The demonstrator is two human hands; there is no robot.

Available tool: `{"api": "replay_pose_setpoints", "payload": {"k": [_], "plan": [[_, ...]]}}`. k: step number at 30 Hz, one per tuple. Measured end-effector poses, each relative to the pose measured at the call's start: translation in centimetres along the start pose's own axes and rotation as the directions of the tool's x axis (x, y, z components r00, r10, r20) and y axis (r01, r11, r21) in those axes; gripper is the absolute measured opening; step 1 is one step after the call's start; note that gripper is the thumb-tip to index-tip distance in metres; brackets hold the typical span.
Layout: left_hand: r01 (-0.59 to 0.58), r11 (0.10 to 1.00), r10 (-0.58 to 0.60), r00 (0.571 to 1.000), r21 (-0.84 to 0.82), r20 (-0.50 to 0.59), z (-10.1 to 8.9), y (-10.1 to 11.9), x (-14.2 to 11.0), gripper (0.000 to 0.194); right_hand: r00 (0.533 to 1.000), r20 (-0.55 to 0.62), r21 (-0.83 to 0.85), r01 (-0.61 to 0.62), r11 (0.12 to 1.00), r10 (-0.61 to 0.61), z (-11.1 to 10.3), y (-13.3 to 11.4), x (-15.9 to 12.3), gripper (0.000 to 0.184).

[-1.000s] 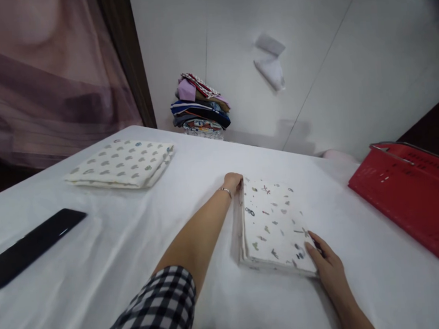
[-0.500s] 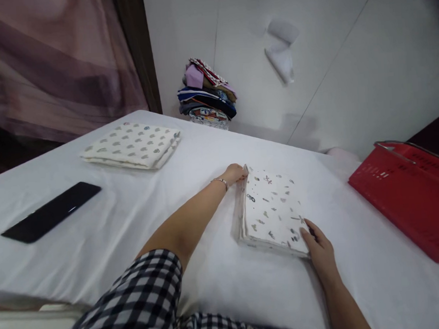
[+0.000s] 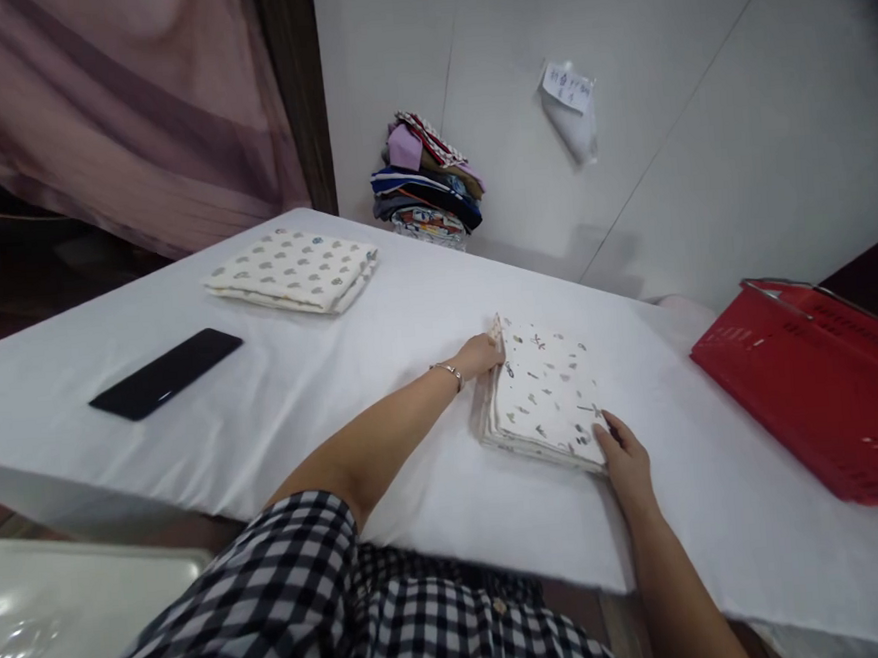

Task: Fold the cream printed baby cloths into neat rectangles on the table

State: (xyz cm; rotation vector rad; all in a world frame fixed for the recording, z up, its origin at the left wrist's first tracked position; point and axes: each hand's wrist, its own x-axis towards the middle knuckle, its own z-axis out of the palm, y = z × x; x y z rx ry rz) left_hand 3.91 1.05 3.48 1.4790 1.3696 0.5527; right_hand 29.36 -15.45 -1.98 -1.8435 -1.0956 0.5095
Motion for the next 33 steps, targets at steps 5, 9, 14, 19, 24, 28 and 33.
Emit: {"api": "replay_pose_setpoints", "payload": {"k": [5, 9, 14, 19, 24, 28, 33], "plan": [[0.017, 1.0, -0.018, 0.999, 0.027, 0.035, -0.1, 0.5, -2.9, 0.066, 0.999, -0.015, -0.015, 0.028, 0.999, -0.028, 0.0, 0.1, 0.1, 0.062], [0.015, 0.999, -0.019, 0.997, 0.053, 0.075, -0.2, 0.4, -4.9, 0.069, 0.999, -0.018, -0.009, 0.048, 0.999, -0.048, -0.1, 0.0, 0.0, 0.061], [-0.023, 0.987, 0.014, 0.998, 0.156, 0.062, 0.2, -0.4, -6.4, 0.07, 0.999, -0.03, -0.013, 0.042, 0.999, -0.042, 0.0, -0.1, 0.0, 0.061], [-0.04, 0.984, 0.029, 0.998, 0.173, 0.062, 0.6, -1.0, -7.2, 0.069, 0.998, -0.032, 0.006, 0.054, 0.999, -0.054, 0.0, 0.2, 0.2, 0.058], [-0.023, 0.986, 0.016, 0.999, 0.164, 0.046, 0.8, -1.8, -7.4, 0.069, 0.998, -0.043, -0.004, 0.056, 0.998, -0.056, 0.0, 0.3, 0.3, 0.057], [-0.029, 0.994, 0.025, 0.999, 0.103, 0.033, 1.0, -2.5, -7.8, 0.068, 0.997, -0.051, -0.001, 0.051, 0.999, -0.051, 0.1, 0.3, 0.2, 0.058], [-0.072, 0.992, 0.066, 0.996, 0.107, 0.058, 1.1, -3.1, -8.8, 0.072, 0.998, -0.049, -0.016, 0.047, 0.999, -0.047, 0.0, 0.3, 0.3, 0.057]]}}
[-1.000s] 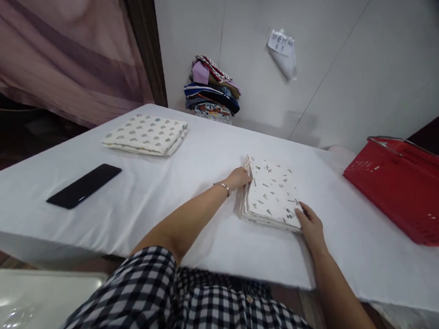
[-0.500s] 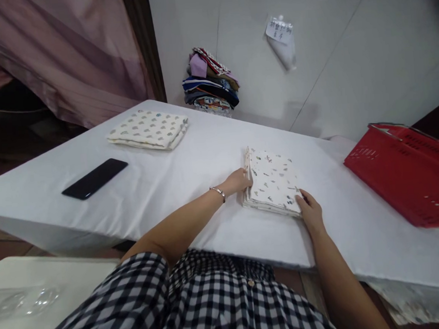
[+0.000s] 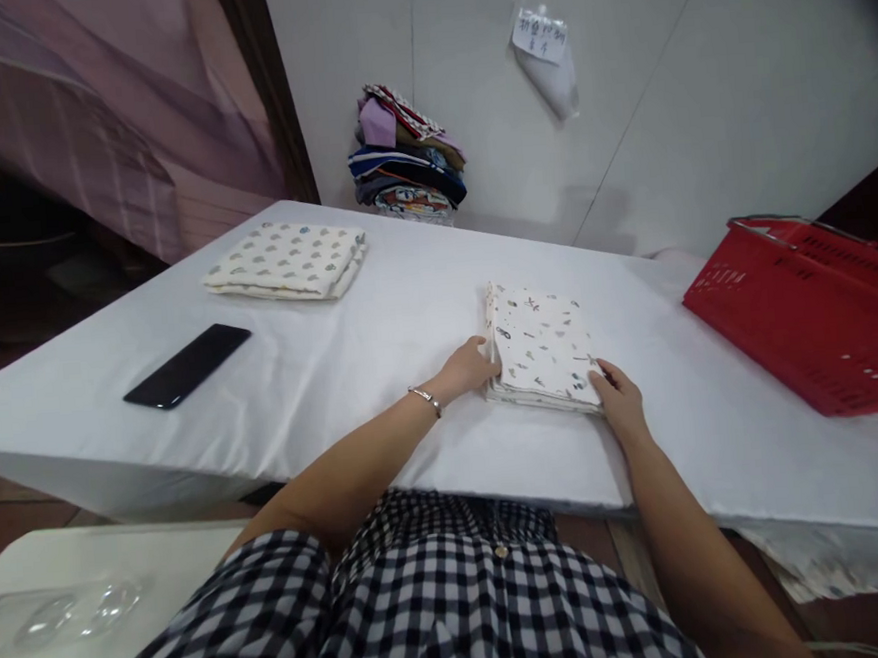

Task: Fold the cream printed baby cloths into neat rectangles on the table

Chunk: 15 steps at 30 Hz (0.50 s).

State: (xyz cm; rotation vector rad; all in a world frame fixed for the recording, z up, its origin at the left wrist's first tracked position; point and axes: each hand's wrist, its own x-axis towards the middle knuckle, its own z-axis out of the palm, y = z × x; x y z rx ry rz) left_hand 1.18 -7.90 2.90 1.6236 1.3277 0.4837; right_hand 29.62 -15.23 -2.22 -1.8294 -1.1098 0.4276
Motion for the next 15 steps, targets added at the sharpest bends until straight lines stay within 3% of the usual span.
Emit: {"api": "replay_pose_setpoints", "payload": {"k": [11, 13, 15], "plan": [[-0.014, 0.99, 0.014, 1.0, -0.137, -0.003, 0.8, -1.2, -0.9, 0.063, 1.0, 0.004, 0.013, -0.016, 1.0, 0.016, 0.1, 0.0, 0.0, 0.058], [-0.019, 0.99, 0.012, 0.999, -0.137, -0.052, 1.0, -1.2, -0.9, 0.057, 1.0, 0.007, 0.006, -0.018, 1.0, 0.018, 0.1, -0.1, -0.1, 0.058], [-0.034, 0.995, 0.016, 0.985, -0.099, -0.174, 1.1, -1.0, -0.8, 0.043, 1.0, 0.01, 0.007, -0.011, 1.0, 0.011, 0.1, -0.1, -0.1, 0.059]]}}
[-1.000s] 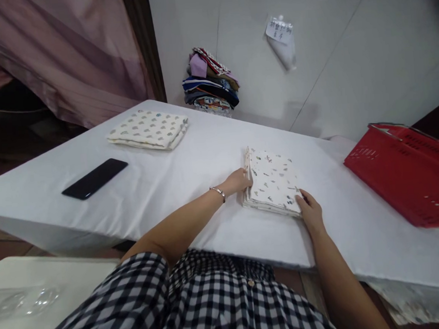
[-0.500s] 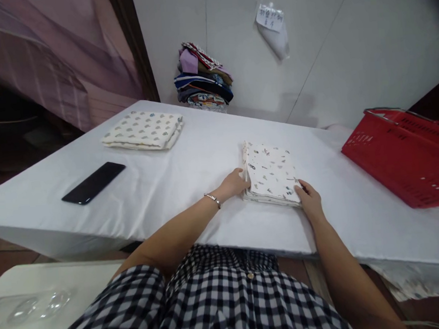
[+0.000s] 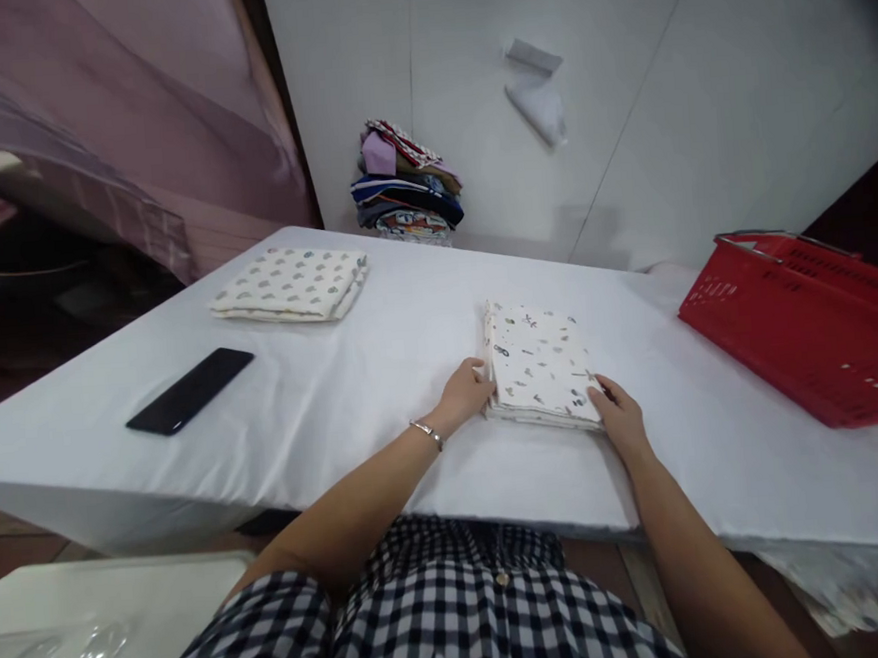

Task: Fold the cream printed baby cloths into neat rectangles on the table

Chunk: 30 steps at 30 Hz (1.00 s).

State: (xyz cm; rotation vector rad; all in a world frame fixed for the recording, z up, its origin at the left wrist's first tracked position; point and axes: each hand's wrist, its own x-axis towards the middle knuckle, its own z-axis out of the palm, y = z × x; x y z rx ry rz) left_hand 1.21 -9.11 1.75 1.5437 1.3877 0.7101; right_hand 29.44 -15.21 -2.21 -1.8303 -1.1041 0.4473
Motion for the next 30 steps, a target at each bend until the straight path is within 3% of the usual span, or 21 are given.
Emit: {"api": "replay_pose_setpoints", "payload": {"k": [3, 8, 11, 15, 21, 23, 26, 30], "plan": [[-0.049, 0.994, 0.063, 0.988, 0.1, -0.139, 0.2, 0.5, 0.0, 0.02, 1.0, 0.001, 0.016, 0.008, 1.0, -0.008, 0.1, 0.2, 0.0, 0.058], [-0.068, 0.961, 0.075, 0.997, 0.269, -0.017, 0.3, 1.4, -0.5, 0.043, 1.0, 0.009, 0.01, 0.006, 1.0, -0.006, 0.3, 0.3, 0.1, 0.058], [-0.052, 0.94, 0.049, 0.999, 0.338, 0.017, 0.4, 1.4, -0.6, 0.035, 1.0, 0.016, 0.028, -0.004, 1.0, 0.003, 0.2, 0.1, 0.1, 0.057], [-0.032, 0.962, 0.016, 0.998, 0.272, 0.059, 0.4, 0.8, -0.2, 0.022, 0.998, 0.049, 0.08, -0.04, 0.996, 0.036, -0.1, -0.5, -0.2, 0.059], [-0.015, 0.965, 0.003, 0.999, 0.262, 0.048, 0.4, 0.1, -0.2, 0.023, 0.993, 0.091, 0.076, -0.079, 0.994, 0.072, -0.3, -0.4, 0.1, 0.058], [-0.024, 0.964, 0.011, 0.999, 0.265, 0.052, 0.4, 0.1, -0.4, 0.024, 0.996, 0.086, 0.02, -0.024, 1.0, 0.022, -0.4, -0.4, 0.4, 0.055], [-0.029, 0.962, 0.018, 0.999, 0.272, 0.041, 0.4, 0.1, -0.8, 0.024, 0.978, 0.099, -0.085, 0.191, 0.978, -0.183, -0.3, -1.8, 0.8, 0.052], [-0.046, 0.959, 0.052, 0.999, 0.28, -0.012, 0.5, -0.1, -1.4, 0.025, 0.868, 0.261, -0.096, 0.459, 0.883, -0.422, 1.4, -6.9, 1.0, 0.05]]}}
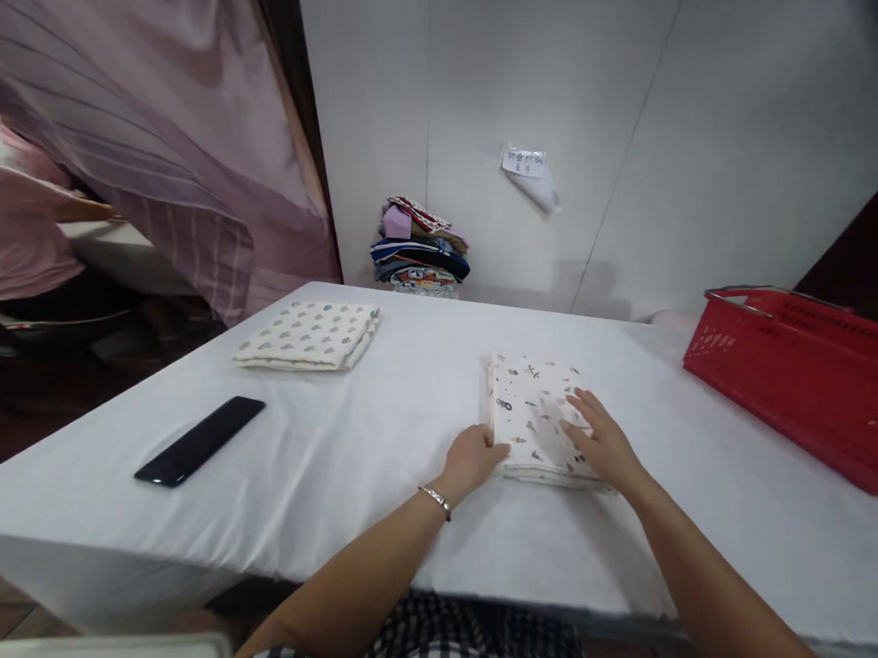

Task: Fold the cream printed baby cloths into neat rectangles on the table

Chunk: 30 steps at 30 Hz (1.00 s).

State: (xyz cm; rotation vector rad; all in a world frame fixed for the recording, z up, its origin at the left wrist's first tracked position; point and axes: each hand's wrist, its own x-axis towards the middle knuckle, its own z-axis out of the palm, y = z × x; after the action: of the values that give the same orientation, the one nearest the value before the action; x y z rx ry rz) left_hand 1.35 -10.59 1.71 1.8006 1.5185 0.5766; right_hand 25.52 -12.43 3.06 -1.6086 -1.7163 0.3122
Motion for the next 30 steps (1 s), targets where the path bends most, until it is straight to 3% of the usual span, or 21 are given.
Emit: {"api": "replay_pose_setpoints", "payload": {"k": [3, 6, 9, 12, 19, 25, 30], "plan": [[-0.007, 1.0, 0.007, 0.998, 0.0, -0.059, 0.2, -0.2, -0.4, 0.025, 0.984, 0.068, -0.032, 0.169, 0.985, -0.166, 1.8, -3.2, 3.1, 0.049], [-0.007, 0.999, 0.004, 0.997, -0.037, -0.082, 0.2, -0.3, -0.6, 0.037, 0.964, 0.141, -0.033, 0.234, 0.972, -0.228, 4.7, -4.3, 6.7, 0.046], [0.008, 0.997, -0.011, 0.999, -0.083, -0.037, 0.3, -0.4, -0.6, 0.053, 0.973, 0.178, -0.034, 0.157, 0.987, -0.148, 7.3, -3.6, 10.6, 0.042], [0.019, 0.997, -0.02, 1.0, -0.073, -0.013, 0.4, -0.4, -0.6, 0.055, 0.981, 0.195, -0.067, 0.029, 0.997, -0.015, 8.7, -2.9, 14.3, 0.044], [0.004, 0.999, -0.004, 1.0, -0.053, -0.001, 0.7, -0.5, -0.5, 0.054, 0.919, 0.392, -0.08, -0.015, 0.997, 0.045, 10.3, -1.6, 19.5, 0.054], [-0.049, 0.998, 0.05, 0.998, -0.048, 0.032, 0.3, -0.4, -0.6, 0.052, 0.848, 0.522, -0.11, -0.036, 0.993, 0.088, 10.9, 0.0, 21.8, 0.058], [-0.043, 0.997, 0.045, 0.999, -0.057, 0.024, 0.6, -0.5, -0.5, 0.051, 0.798, 0.595, -0.202, 0.033, 0.979, 0.096, 10.4, -1.1, 22.7, 0.047]]}}
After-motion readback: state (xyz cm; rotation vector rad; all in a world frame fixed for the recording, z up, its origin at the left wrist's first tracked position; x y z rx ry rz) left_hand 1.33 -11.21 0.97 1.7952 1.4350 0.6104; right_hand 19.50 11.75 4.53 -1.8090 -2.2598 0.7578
